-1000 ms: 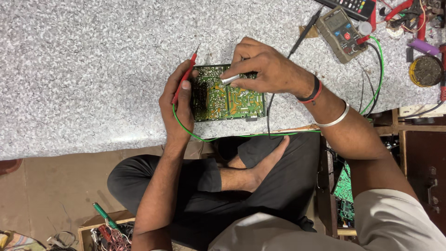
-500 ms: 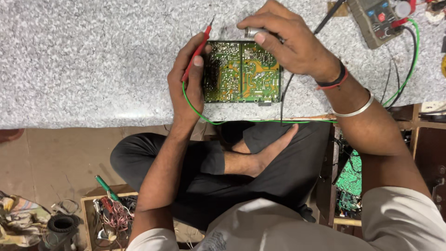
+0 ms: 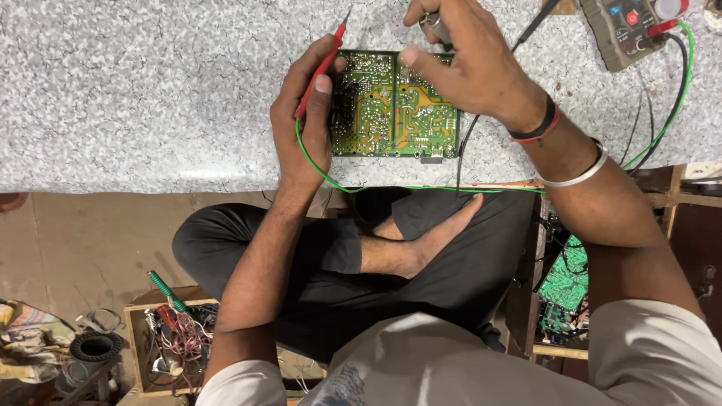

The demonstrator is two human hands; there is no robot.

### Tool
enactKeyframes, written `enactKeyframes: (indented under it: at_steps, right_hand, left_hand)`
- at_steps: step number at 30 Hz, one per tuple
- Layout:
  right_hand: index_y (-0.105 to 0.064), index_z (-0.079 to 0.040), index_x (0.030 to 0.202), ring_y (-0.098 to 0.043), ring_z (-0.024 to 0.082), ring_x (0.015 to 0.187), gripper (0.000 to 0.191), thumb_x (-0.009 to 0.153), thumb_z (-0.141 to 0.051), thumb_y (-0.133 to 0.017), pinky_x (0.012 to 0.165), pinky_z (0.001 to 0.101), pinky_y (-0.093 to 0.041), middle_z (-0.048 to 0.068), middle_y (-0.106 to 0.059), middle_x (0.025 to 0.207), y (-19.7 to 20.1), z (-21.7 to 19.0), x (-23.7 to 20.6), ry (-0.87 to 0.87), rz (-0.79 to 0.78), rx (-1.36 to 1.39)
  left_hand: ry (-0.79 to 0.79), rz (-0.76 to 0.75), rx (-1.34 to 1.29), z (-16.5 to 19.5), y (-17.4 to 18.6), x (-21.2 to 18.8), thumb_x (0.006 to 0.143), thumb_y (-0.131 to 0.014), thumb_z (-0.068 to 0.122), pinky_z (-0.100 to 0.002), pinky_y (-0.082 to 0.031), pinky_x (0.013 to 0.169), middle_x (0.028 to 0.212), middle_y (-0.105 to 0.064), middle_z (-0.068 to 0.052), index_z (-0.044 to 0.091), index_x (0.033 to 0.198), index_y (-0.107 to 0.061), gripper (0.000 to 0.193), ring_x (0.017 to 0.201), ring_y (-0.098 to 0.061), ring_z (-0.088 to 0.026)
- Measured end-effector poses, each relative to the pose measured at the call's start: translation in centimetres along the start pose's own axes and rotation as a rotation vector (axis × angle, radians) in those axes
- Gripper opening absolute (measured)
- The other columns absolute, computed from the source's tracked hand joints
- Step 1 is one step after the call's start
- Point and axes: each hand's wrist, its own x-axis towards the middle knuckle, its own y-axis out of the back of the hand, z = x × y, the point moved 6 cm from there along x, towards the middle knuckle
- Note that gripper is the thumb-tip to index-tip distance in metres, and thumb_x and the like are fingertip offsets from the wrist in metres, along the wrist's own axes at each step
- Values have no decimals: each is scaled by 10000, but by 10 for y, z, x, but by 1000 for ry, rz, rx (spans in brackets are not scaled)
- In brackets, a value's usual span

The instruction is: The person sits at a workbench testing circuit boards with a multimeter probe, holding each board steady with one hand while touching probe tips to components and board traces. They flip the boards over to test both sides and reposition them on the bench between tests.

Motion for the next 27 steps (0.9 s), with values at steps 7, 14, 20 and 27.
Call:
enactKeyframes:
  at_steps: [7,14,20,27]
  right_hand:
    - [-522,-26,1349,-502,260,955,721,893,-375,-958,826,419,-447,110,-503,1062,-5,3,7,-1,10,-46]
    - [-387,-15,1437,-561,296,1249,800,914,-228,-953,1012,417,-536,137,-519,1345,-18,-1,13,46,-56,47]
    - [-388,-30,1407,-548,267,1132,749,897,-180,-916,939,398,-534,123,-492,1389,-15,2,11,-15,-130,129]
    - [-440,-38,1357,-546,212,1065,745,919,-278,-992,904,379,-516,103,-512,1327,-15,-5,12,-34,-89,94]
  left_hand:
    - [-23,15,32,1,0,2,1183,-496,265,-328,-517,1148,1353,-704,-113,46,1501,-562,392,1274,-671,-175]
    - [-9,16,21,-1,0,1,1182,-496,274,-329,-517,1137,1340,-709,-114,45,1502,-564,399,1268,-669,-180]
    - [0,-4,35,-2,0,3,1178,-488,289,-322,-528,1113,1319,-719,-110,50,1505,-554,410,1263,-673,-174]
    - [12,1,17,-2,0,2,1178,-490,295,-325,-523,1115,1331,-714,-119,47,1507,-555,417,1263,-671,-181]
